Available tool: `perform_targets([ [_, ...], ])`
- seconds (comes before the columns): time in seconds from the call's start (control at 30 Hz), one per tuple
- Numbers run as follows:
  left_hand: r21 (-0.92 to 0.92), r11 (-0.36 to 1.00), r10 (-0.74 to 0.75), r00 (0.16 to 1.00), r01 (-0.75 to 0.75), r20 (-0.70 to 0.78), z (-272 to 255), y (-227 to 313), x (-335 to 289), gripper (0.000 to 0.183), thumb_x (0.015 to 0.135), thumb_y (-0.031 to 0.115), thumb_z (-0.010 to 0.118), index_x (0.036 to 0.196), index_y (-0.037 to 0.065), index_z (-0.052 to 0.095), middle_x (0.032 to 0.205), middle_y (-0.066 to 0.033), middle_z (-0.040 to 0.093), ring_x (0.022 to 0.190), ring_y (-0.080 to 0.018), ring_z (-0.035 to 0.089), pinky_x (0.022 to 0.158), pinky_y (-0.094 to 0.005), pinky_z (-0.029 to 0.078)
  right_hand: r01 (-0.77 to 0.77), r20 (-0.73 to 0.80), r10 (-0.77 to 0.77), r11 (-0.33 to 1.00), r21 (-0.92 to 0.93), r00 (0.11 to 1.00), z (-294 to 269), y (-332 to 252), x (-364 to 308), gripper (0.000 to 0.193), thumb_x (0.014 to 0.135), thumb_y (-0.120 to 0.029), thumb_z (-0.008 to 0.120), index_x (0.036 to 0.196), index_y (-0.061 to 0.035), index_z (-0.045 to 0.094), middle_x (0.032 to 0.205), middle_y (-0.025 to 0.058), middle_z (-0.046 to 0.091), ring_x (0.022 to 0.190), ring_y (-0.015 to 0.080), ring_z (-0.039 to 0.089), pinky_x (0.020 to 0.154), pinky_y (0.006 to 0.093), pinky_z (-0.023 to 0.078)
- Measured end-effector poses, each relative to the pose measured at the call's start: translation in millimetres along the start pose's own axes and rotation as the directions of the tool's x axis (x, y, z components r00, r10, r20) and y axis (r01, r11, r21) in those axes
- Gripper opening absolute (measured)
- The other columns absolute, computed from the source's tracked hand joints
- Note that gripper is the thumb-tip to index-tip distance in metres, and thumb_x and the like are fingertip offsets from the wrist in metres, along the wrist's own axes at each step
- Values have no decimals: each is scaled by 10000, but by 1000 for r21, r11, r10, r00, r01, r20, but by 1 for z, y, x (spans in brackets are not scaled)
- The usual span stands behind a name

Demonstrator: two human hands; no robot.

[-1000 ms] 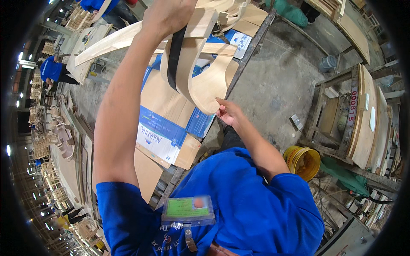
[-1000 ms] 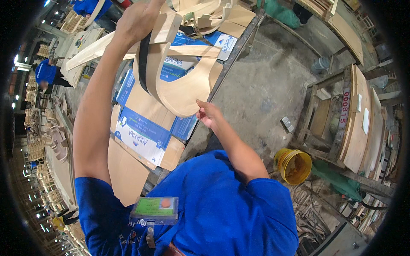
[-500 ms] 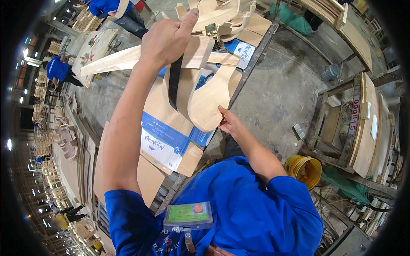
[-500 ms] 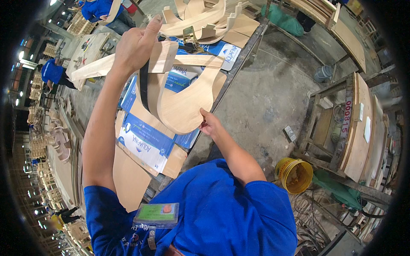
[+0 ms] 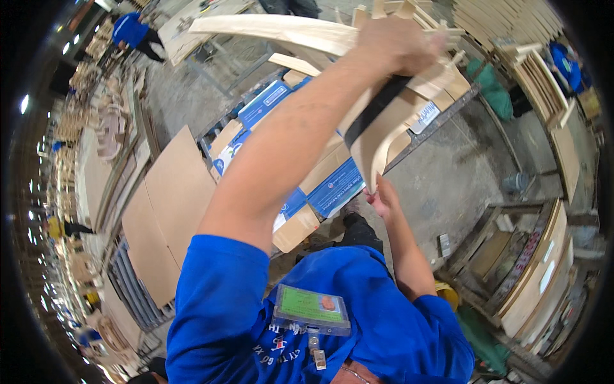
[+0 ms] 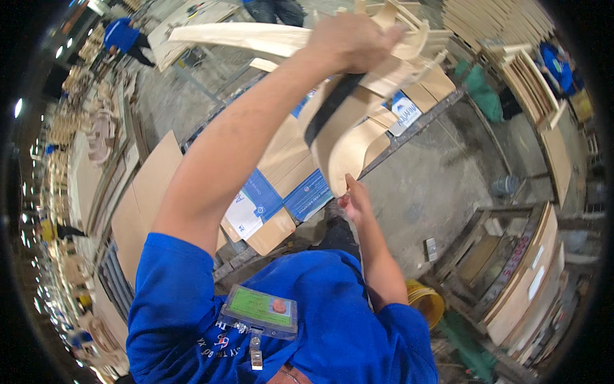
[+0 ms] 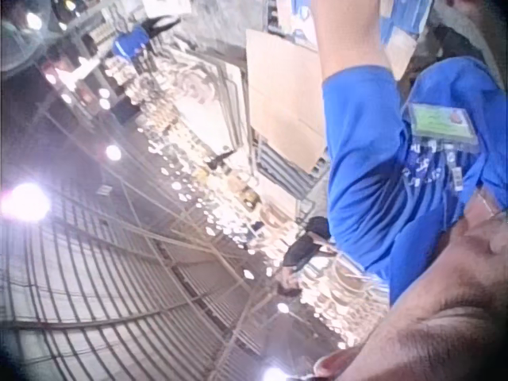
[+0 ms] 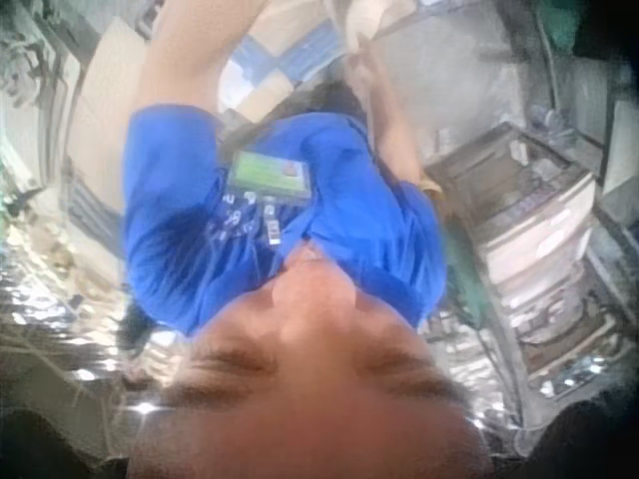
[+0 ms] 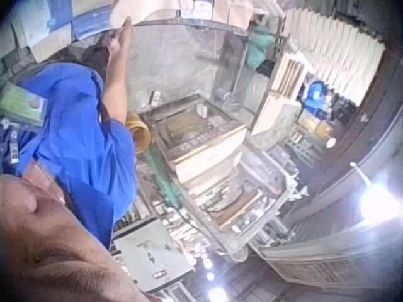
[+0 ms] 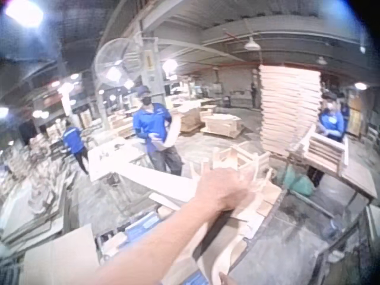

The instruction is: The person assembles a wooden chair by inserting dowels into pre-drilled holes and joining the backrest to the frame. They then move the chair to a conveyor, place it on cardboard, and secure it with a strap.

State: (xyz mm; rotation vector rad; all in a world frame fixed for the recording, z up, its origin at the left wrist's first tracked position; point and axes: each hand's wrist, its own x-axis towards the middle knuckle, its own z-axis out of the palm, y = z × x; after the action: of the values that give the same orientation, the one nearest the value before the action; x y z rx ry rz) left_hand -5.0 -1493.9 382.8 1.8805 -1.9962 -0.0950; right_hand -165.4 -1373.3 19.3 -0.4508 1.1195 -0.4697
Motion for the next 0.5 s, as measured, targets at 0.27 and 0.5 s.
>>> perform_targets([
  [0.27,-166,986,22,1000,-20,7,-2,-3,6,671,1030,573,380,1134,51,788,1190,-196,750,1151,-332,708,1012,-447,528,779,315,-717,607,-156,622,21,-55,-108,616,1084,-519,509,1462,-32,533,1395,108,624,1262,201,589,1075,392,444],
  [0.5,-215,974,59,997,-67,-43,-6,-2,3,649,1036,547,395,1101,41,796,1112,-187,768,1111,-334,721,957,-457,548,818,345,-750,450,-360,564,73,-85,-142,435,1050,-298,680,1368,-12,601,1219,57,682,1052,105,603,896,259,469],
])
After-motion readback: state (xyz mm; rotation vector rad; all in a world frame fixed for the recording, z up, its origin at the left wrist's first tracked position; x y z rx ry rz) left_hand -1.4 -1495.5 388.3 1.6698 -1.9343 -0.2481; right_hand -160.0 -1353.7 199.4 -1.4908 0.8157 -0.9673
